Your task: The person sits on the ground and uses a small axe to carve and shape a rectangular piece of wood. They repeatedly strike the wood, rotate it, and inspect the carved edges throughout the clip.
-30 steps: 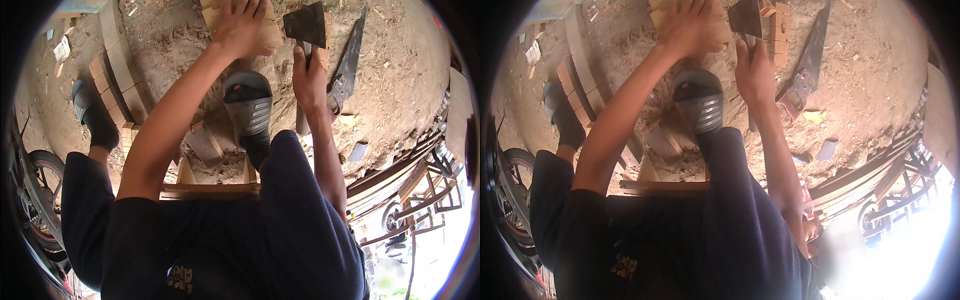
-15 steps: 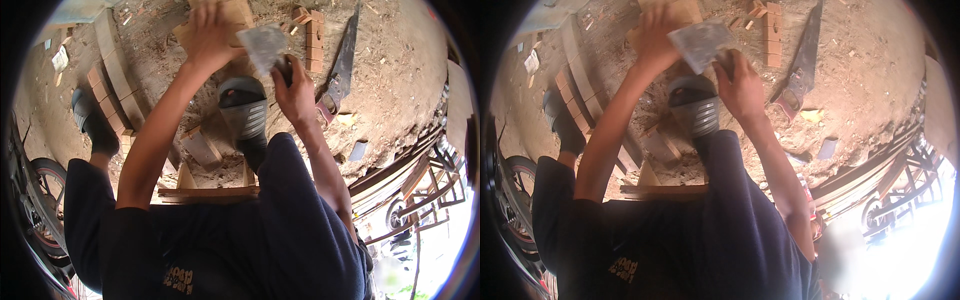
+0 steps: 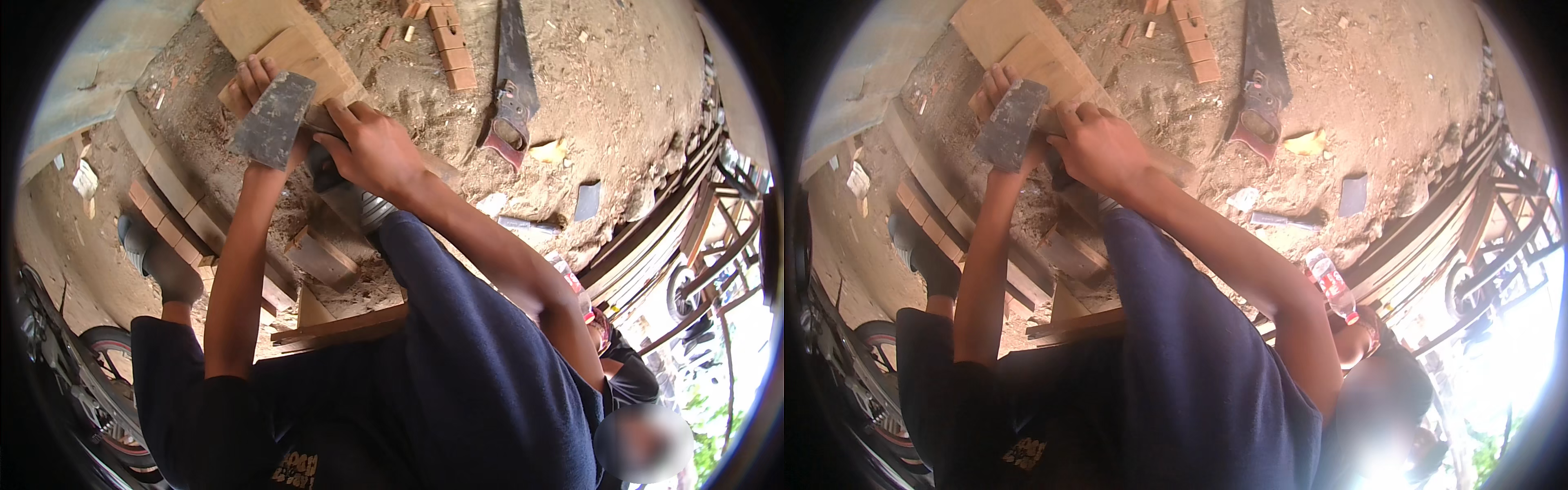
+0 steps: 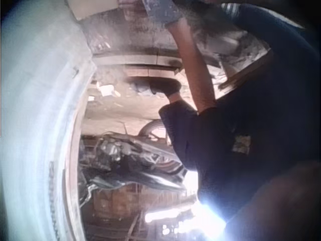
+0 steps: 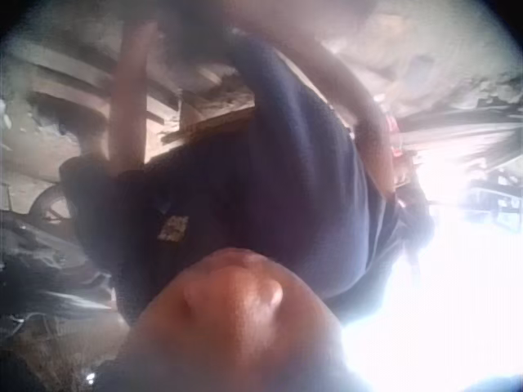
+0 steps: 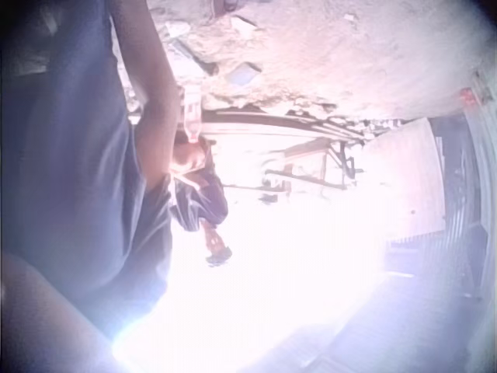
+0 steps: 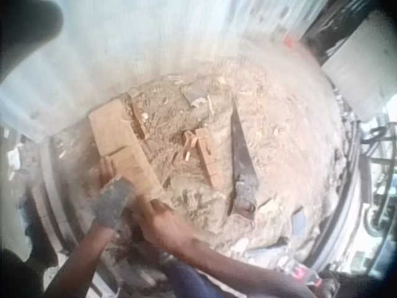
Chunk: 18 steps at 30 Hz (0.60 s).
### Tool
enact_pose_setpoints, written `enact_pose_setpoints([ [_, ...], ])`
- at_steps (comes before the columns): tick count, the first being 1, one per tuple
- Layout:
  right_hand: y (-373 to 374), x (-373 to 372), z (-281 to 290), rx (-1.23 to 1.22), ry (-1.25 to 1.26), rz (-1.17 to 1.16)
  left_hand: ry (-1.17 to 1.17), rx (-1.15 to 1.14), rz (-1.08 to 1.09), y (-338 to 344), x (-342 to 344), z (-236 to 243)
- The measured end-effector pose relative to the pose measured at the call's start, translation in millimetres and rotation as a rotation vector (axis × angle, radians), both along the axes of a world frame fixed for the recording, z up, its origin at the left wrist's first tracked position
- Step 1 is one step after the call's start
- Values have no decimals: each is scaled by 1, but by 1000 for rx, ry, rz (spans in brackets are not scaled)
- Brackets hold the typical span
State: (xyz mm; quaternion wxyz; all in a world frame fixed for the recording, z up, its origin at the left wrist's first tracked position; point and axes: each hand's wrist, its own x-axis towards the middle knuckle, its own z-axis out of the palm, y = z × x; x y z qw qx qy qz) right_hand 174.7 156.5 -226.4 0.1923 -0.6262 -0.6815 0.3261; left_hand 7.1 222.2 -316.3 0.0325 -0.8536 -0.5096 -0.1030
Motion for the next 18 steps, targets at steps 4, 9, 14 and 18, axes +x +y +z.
enact_pose_setpoints([
  [4, 6, -3, -7, 11, -67, -161, -55, -23, -25, 1, 0, -7],
  [9, -1, -10, -7, 0, -58, -88, 3, -41, 1, 3, -4, -9],
  [14, 7, -8, -6, -73, -54, -214, -149, 6, -101, 2, -4, -15],
  [18, 0, -13, -9, 29, -85, -106, -162, -35, -25, 1, -7, -24],
])
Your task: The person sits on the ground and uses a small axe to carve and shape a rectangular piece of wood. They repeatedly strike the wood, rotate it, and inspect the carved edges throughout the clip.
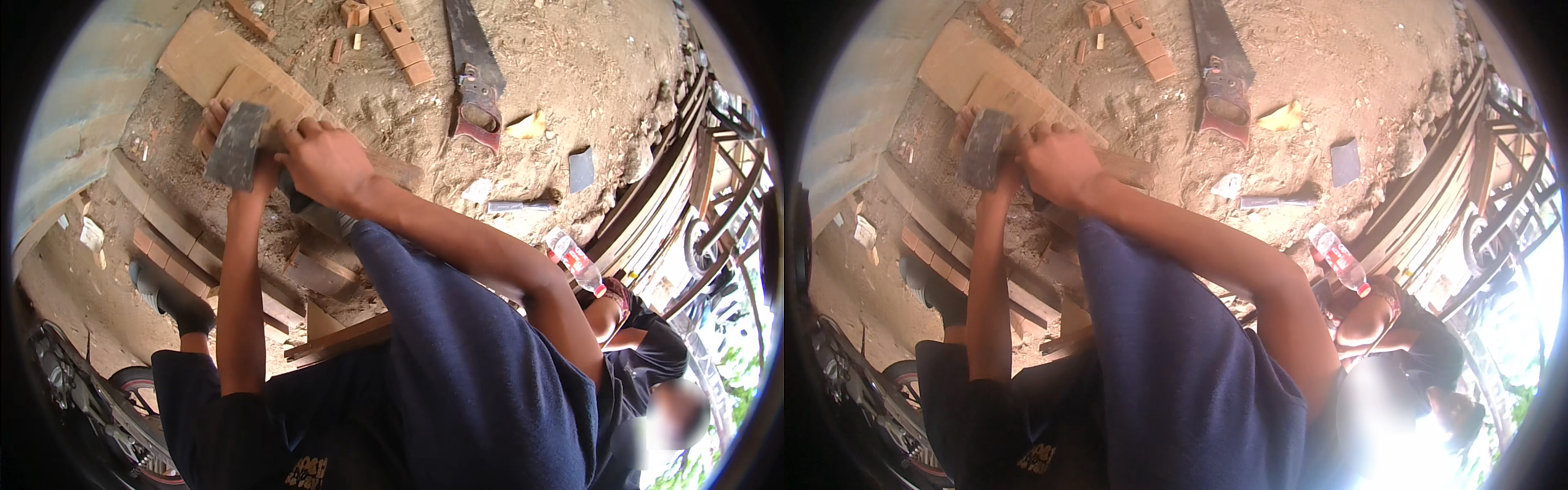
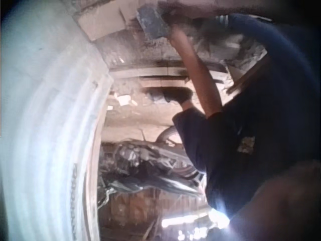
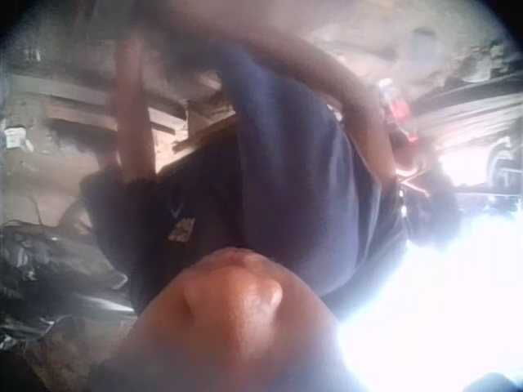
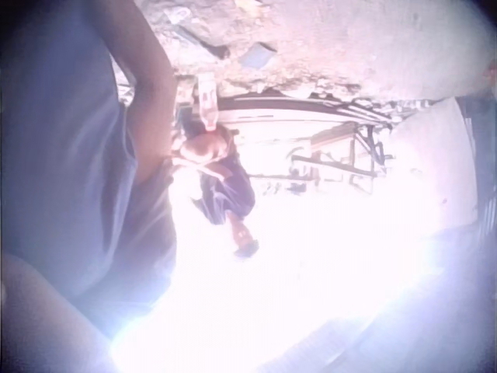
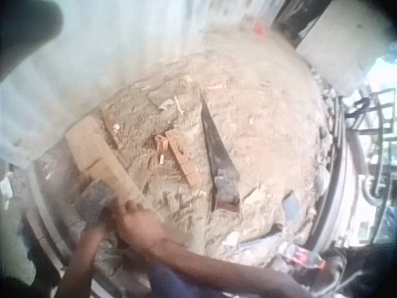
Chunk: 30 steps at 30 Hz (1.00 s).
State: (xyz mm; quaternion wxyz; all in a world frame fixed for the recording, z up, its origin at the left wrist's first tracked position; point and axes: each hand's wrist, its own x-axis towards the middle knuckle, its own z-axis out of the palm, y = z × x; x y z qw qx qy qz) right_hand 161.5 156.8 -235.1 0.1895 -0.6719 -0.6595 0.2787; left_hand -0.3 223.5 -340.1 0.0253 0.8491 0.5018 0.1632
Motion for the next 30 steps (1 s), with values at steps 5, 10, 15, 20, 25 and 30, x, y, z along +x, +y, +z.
enact_pose_setpoints([
  [5, 10, 5, 5, -120, 63, -119, 28, -34, -97, 4, 0, 7],
  [10, 2, 2, 3, 12, 12, -5, -76, -67, -10, -1, -1, 5],
  [15, 3, 3, -9, -10, -4, -76, 12, 17, -13, 0, -3, 2],
  [20, -5, -4, -5, 102, 5, 35, 44, -28, -14, 1, -4, 10],
  [25, 10, 2, -5, -29, 11, -115, 186, -580, -45, 9, 5, 22],
  [30, -4, 2, -5, -8, 6, -31, 75, 19, -71, 3, 6, 17],
])
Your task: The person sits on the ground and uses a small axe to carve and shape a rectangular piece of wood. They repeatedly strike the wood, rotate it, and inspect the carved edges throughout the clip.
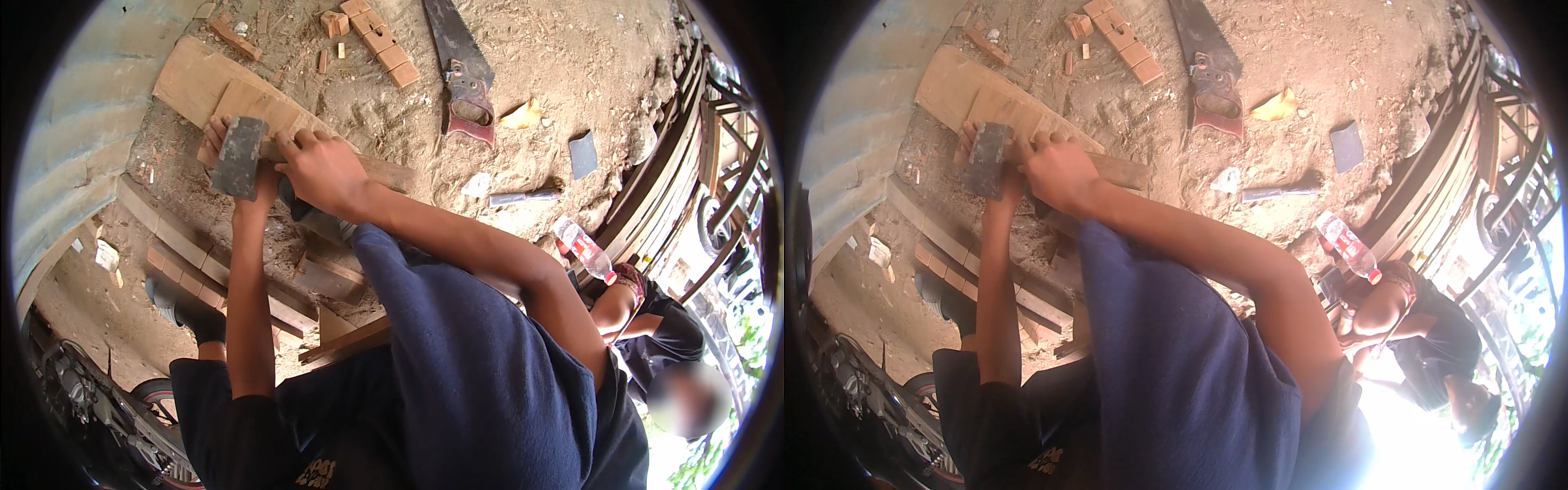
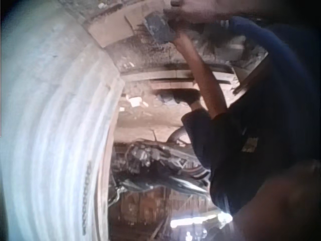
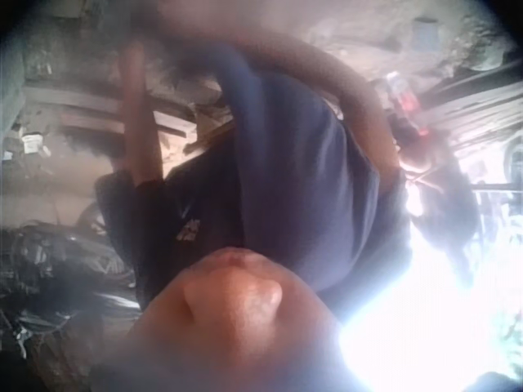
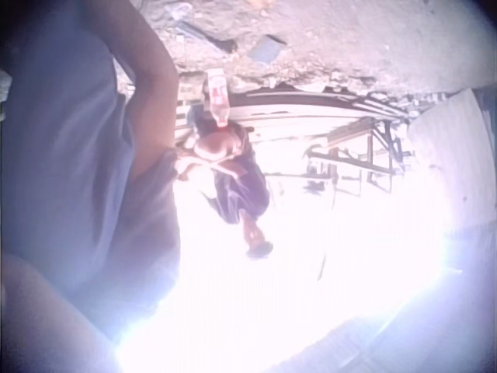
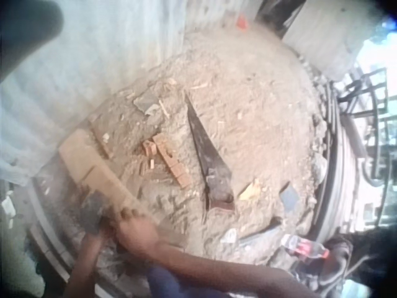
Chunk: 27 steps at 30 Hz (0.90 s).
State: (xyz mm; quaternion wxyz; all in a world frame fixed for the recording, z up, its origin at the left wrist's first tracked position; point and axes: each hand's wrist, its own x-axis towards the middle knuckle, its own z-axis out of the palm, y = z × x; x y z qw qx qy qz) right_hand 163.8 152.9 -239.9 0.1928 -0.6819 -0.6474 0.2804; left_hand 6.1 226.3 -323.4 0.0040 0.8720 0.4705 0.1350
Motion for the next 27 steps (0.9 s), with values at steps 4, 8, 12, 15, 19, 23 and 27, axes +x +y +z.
enact_pose_setpoints([
  [4, 7, 5, 0, -39, 49, -162, -45, -177, -101, 7, -1, 4],
  [8, 1, -1, -1, 3, 11, -86, -9, -75, -70, 7, -3, -6],
  [12, 8, 3, 3, -66, 83, -145, -48, -60, -79, 7, -12, -15],
  [15, 10, 5, 1, -53, 88, -185, 104, -494, -74, 14, -3, -8],
  [19, 6, 10, -2, -4, 49, -111, 27, -275, -87, 9, 8, 7],
  [23, 9, 10, -6, -1, 76, -231, -30, -535, -66, 11, 3, 10],
  [27, 11, 11, 5, -40, 119, -214, -52, -658, -10, 12, 7, 11],
])
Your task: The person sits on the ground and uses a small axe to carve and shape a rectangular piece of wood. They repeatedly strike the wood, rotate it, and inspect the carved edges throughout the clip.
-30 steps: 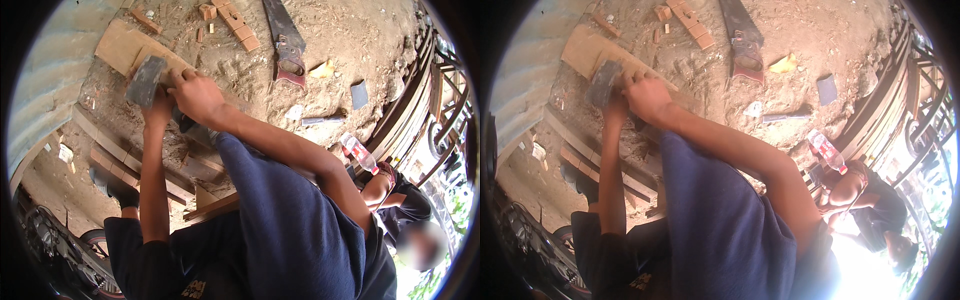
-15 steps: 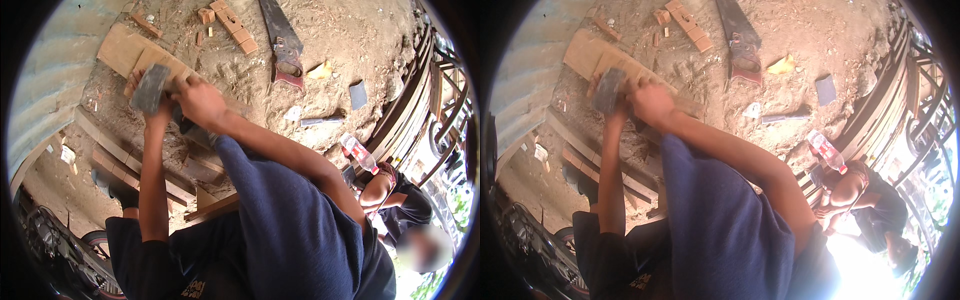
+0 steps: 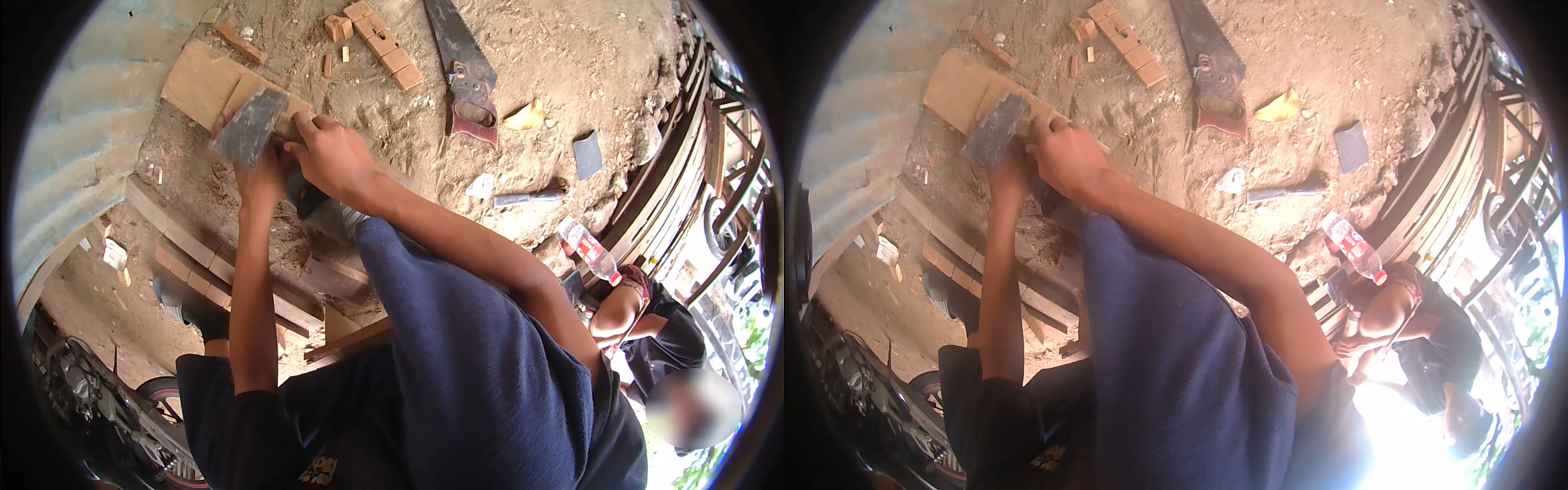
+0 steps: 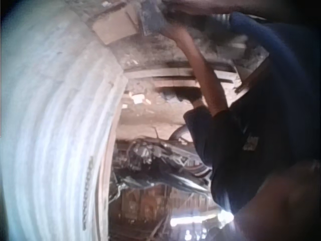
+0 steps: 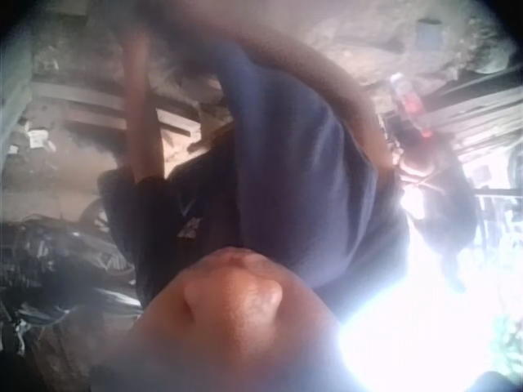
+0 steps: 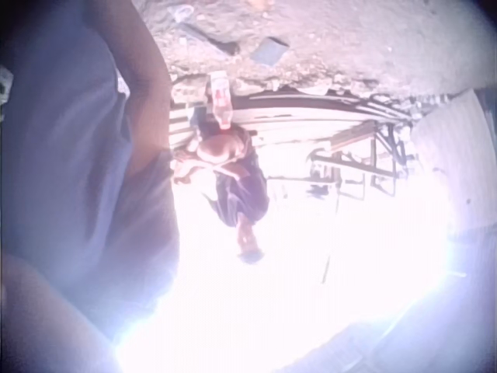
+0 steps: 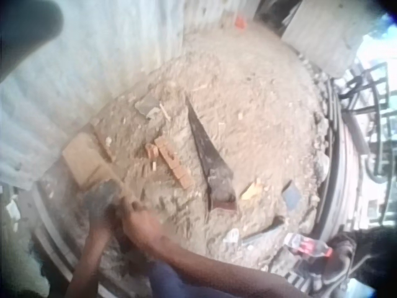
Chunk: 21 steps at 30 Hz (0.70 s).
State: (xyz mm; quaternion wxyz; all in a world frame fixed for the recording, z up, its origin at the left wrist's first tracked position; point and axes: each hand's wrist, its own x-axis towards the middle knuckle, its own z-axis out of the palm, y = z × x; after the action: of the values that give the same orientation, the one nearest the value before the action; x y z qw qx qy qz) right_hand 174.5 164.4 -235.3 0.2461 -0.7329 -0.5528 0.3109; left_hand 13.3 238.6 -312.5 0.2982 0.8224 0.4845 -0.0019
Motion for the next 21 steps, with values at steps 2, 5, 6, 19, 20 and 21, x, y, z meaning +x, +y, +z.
enact_pose_setpoints([
  [2, -5, 2, 2, 61, -49, 88, 38, 368, -89, -1, -4, -6],
  [5, -7, 8, 6, -15, -35, 172, -13, 584, -137, -4, -2, -3],
  [6, -5, 11, 2, -7, -46, 120, -50, 568, -124, -5, 0, 0],
  [19, 5, 7, -3, 14, 78, -56, 15, -200, 98, 7, 11, 2],
  [20, 5, 7, 0, 23, 76, -13, 13, -230, 103, 8, 7, -4],
  [21, 6, 7, 4, 32, 73, 29, 34, -176, 62, 9, 3, -10],
])
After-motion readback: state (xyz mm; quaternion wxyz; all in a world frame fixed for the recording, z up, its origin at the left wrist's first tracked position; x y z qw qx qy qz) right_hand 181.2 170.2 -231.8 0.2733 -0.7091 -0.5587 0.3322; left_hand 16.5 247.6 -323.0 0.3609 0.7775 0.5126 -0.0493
